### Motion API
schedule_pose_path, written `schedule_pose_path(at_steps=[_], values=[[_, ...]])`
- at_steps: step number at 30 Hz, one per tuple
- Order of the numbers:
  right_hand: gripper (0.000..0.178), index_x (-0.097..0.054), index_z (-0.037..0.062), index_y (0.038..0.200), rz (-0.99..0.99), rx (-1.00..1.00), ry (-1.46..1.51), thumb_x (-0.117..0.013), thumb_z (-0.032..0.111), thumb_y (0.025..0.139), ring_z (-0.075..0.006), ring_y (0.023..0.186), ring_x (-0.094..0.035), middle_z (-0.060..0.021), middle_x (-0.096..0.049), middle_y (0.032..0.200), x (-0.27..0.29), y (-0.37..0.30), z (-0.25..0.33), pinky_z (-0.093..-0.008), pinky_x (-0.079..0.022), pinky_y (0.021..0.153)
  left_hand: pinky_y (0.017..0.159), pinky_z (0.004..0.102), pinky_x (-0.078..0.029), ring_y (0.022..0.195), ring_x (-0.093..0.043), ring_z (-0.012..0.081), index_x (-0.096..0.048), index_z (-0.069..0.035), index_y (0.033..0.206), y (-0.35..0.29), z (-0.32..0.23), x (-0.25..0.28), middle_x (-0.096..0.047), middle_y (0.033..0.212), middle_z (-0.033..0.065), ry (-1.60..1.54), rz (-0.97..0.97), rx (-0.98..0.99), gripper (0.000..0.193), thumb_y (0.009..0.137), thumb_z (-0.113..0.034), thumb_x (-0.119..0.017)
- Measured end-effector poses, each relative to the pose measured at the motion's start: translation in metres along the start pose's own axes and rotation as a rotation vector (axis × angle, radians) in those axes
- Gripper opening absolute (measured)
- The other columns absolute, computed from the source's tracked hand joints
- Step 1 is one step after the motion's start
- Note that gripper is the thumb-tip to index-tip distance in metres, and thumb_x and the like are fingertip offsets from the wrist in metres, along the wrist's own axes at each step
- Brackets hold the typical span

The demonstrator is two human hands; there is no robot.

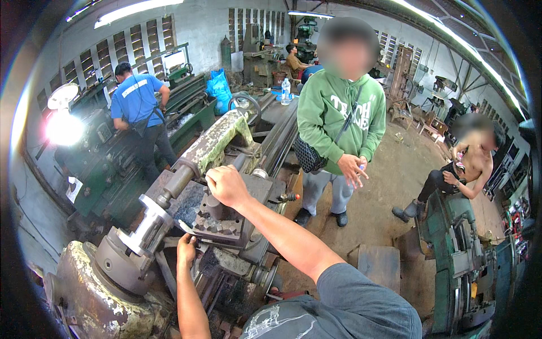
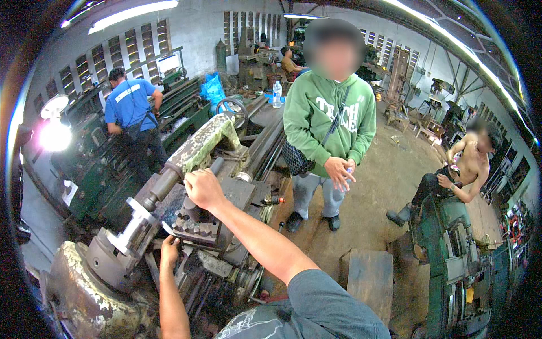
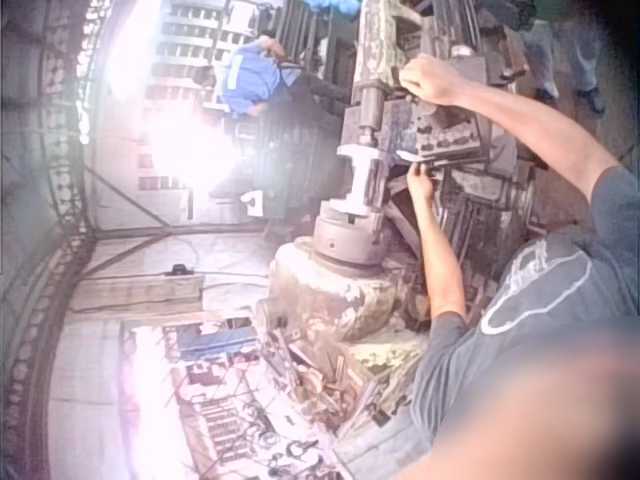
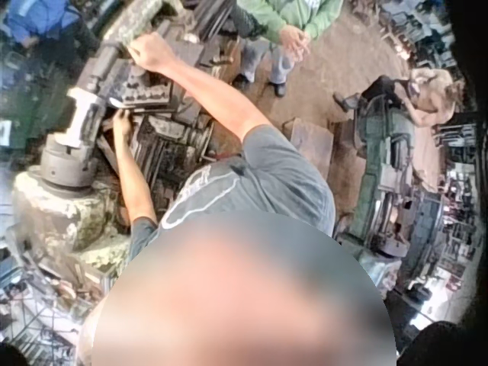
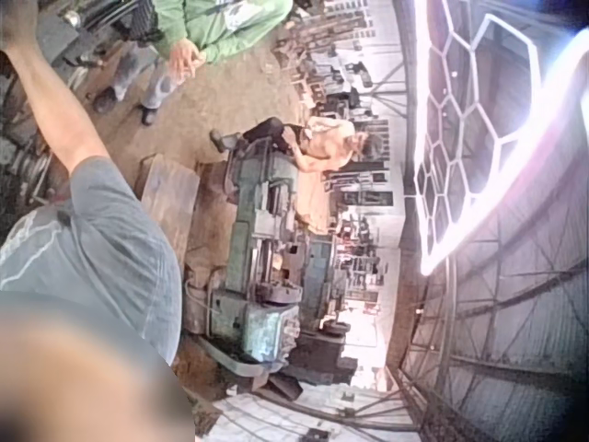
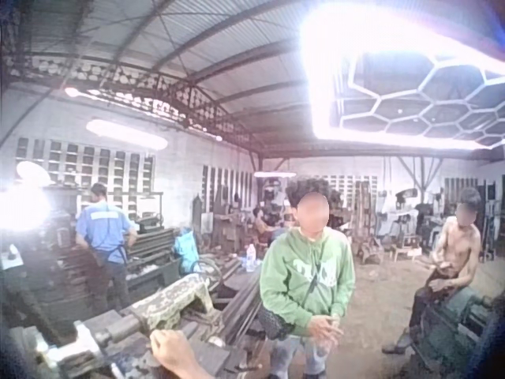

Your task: The person operates a metal lathe, using a wrench to tighten a chuck bolt and then a caliper to measure the rotating workpiece. The person adjusts the tool post and continues machining while others stand nearby.

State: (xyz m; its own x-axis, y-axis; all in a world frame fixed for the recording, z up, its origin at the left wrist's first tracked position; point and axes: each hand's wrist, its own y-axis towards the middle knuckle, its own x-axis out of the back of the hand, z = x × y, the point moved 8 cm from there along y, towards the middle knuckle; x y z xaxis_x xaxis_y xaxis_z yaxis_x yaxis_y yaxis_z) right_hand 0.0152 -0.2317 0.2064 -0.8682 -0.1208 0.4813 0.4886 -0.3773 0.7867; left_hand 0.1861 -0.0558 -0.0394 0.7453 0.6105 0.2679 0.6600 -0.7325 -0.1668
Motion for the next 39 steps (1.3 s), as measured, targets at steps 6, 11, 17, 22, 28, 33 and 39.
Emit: schedule_pose_path(at_steps=[6, 11, 17, 22, 28, 33, 39], values=[[0.012, -0.064, 0.0045, 0.078, -0.002, -0.010, 0.006, -0.061, 0.013, 0.086, -0.0329, 0.078, -0.063, -0.0122, -0.066, 0.076, 0.003, 0.000, 0.001, -0.0436, -0.045, 0.074, 0.054, 0.0274, -0.044, 0.062, -0.055, 0.0087, -0.064, -0.001, 0.105, -0.001, 0.011, -0.009, -0.063, 0.078, 0.0018, -0.161, -0.188, -0.103, 0.015, 0.102, -0.006, -0.050], [0.012, -0.065, 0.0046, 0.079, -0.002, -0.013, 0.008, -0.061, 0.013, 0.086, -0.0329, 0.078, -0.063, -0.0125, -0.066, 0.076, 0.005, 0.001, 0.004, -0.0441, -0.045, 0.074, 0.042, 0.0272, -0.044, 0.048, -0.050, 0.0110, -0.057, -0.004, 0.100, 0.006, 0.022, -0.012, -0.051, 0.066, -0.0010, -0.392, -0.256, -0.134, 0.013, 0.104, -0.010, -0.046], [0.012, -0.065, 0.0042, 0.079, 0.015, -0.024, -0.014, -0.061, 0.014, 0.086, -0.0323, 0.079, -0.064, -0.0126, -0.066, 0.077, 0.001, 0.000, -0.001, -0.0438, -0.045, 0.074, 0.053, 0.0278, -0.043, 0.058, -0.053, 0.0091, -0.061, 0.000, 0.099, 0.006, 0.025, -0.005, -0.059, 0.072, 0.0011, -0.092, -0.289, -0.199, 0.013, 0.102, -0.007, -0.050], [0.012, -0.065, 0.0046, 0.079, 0.007, -0.015, -0.003, -0.061, 0.014, 0.085, -0.0319, 0.079, -0.064, -0.0118, -0.066, 0.077, 0.002, 0.001, 0.001, -0.0435, -0.045, 0.074, 0.057, 0.0270, -0.043, 0.062, -0.053, 0.0090, -0.062, 0.000, 0.101, 0.007, 0.034, -0.019, -0.060, 0.076, 0.0009, -0.152, -0.204, -0.120, 0.013, 0.101, -0.005, -0.051], [0.011, -0.065, 0.0050, 0.078, -0.001, -0.009, -0.004, -0.061, 0.013, 0.086, -0.0317, 0.079, -0.063, -0.0114, -0.066, 0.077, 0.002, 0.000, 0.002, -0.0434, -0.045, 0.074, 0.049, 0.0264, -0.041, 0.056, -0.051, 0.0084, -0.063, -0.001, 0.103, 0.001, 0.025, -0.020, -0.058, 0.071, -0.0002, -0.232, -0.326, -0.226, 0.014, 0.102, -0.008, -0.051], [0.012, -0.065, 0.0053, 0.078, -0.007, -0.005, 0.000, -0.060, 0.013, 0.087, -0.0318, 0.079, -0.063, -0.0113, -0.066, 0.076, 0.001, -0.001, 0.000, -0.0436, -0.045, 0.074, 0.045, 0.0248, -0.040, 0.051, -0.048, 0.0078, -0.064, -0.002, 0.107, 0.009, 0.046, -0.017, -0.056, 0.071, -0.0008, -0.272, -0.388, -0.234, 0.015, 0.102, -0.011, -0.052], [0.011, -0.065, 0.0058, 0.078, -0.006, 0.009, -0.004, -0.061, 0.013, 0.086, -0.0321, 0.078, -0.063, -0.0117, -0.066, 0.076, 0.005, 0.001, 0.004, -0.0439, -0.046, 0.074, 0.040, 0.0249, -0.039, 0.050, -0.047, 0.0068, -0.062, -0.002, 0.115, 0.008, 0.040, -0.008, -0.055, 0.070, -0.0011, -0.363, -0.448, -0.247, 0.019, 0.103, -0.013, -0.052]])
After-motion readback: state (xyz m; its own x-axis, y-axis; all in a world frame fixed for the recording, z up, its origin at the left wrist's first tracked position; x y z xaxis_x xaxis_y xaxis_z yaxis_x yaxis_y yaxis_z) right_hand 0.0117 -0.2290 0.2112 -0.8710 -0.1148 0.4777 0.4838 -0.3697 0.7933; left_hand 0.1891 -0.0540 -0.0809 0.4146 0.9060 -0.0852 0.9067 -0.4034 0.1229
